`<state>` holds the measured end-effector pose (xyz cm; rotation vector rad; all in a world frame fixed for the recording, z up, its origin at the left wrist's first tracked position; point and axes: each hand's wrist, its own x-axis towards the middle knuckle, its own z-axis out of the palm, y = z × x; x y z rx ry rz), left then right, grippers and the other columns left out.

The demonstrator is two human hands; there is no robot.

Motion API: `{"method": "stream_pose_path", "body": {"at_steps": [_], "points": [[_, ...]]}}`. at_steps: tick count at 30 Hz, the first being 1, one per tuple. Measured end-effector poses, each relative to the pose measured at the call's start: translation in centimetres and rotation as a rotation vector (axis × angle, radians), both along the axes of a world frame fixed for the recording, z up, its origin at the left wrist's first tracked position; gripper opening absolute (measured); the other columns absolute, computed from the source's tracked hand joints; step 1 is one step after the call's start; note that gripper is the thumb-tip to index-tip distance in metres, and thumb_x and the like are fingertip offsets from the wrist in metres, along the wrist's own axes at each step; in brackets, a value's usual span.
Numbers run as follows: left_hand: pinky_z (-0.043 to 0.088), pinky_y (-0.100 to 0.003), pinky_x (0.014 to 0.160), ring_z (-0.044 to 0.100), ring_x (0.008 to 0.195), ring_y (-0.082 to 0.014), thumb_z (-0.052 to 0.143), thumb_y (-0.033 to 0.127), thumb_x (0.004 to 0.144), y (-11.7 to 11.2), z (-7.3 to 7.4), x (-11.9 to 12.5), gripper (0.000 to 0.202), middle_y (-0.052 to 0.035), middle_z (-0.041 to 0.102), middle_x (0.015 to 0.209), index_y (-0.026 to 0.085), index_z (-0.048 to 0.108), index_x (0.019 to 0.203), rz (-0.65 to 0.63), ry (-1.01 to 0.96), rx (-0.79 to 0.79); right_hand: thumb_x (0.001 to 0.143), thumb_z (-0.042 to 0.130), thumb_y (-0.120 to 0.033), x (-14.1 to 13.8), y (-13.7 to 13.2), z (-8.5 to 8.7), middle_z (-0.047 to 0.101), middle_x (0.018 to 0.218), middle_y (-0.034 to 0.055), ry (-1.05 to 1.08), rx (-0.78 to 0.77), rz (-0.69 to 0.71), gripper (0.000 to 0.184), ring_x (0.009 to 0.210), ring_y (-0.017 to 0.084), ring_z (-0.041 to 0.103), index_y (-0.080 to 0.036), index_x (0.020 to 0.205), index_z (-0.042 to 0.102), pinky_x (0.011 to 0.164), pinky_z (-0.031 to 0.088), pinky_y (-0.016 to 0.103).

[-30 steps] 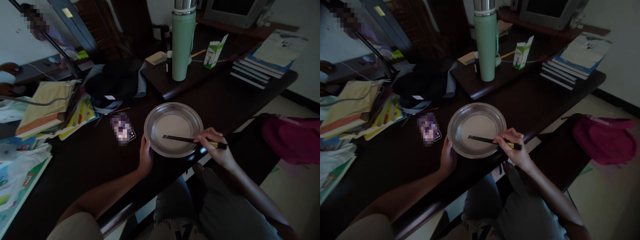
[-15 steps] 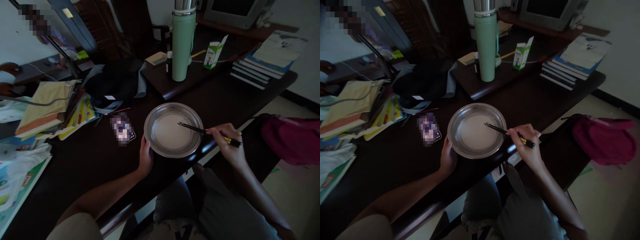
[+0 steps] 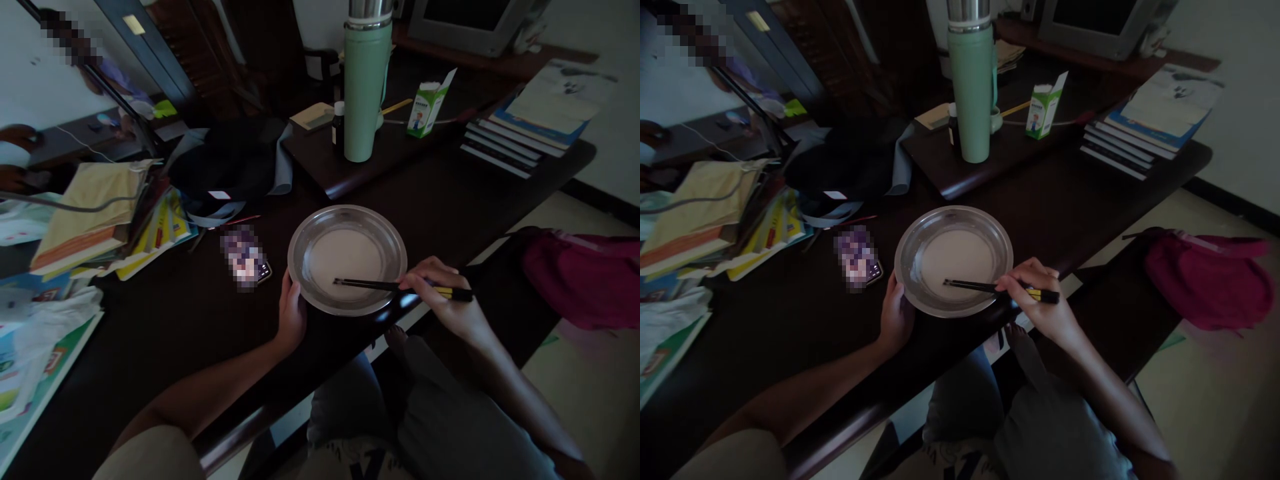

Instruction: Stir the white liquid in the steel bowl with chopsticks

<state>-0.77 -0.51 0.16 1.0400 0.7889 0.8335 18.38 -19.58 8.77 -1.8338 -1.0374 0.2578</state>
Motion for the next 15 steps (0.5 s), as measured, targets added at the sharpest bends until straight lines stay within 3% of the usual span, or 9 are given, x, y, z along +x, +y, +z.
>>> {"method": "stream_pose_path", "body": {"at_steps": [4,9,15], "points": [[0.042,-0.047,0.117,0.058,0.134,-0.0287,0.066,0.052,0.085,-0.1,0.0,0.1,0.050,-0.0066,0.068,0.136,0.029,0.064,0.130,0.024,-0.007,-0.017,0.096,0.060,-0.041,-0.4,1.8,-1.1,0.078,0.078,-0.0007,-0.030,0.023,0.001,0.028,0.083,0.023,0.064,-0.032,0.075,0.076,0.084,0.044,0.044],[0.044,-0.046,0.116,0.059,0.133,-0.0284,0.066,0.053,0.085,0.0,-0.1,0.0,0.051,-0.0067,0.068,0.135,0.028,0.064,0.130,0.017,0.001,-0.005,0.096,0.059,-0.040,0.1,2.8,-2.0,0.079,0.084,-0.0004,-0.106,0.028,-0.094,0.026,0.088,0.024,0.066,-0.031,0.078,0.076,0.087,0.042,0.046],[0.044,-0.048,0.116,0.059,0.133,-0.0290,0.067,0.053,0.085,0.1,-0.2,-0.1,0.053,-0.0075,0.069,0.134,0.028,0.064,0.132,0.002,-0.011,-0.013,0.095,0.060,-0.036,0.9,1.5,-1.0,0.077,0.079,0.0003,-0.184,0.039,-0.224,0.025,0.085,0.024,0.066,-0.030,0.076,0.075,0.085,0.043,0.046]]}}
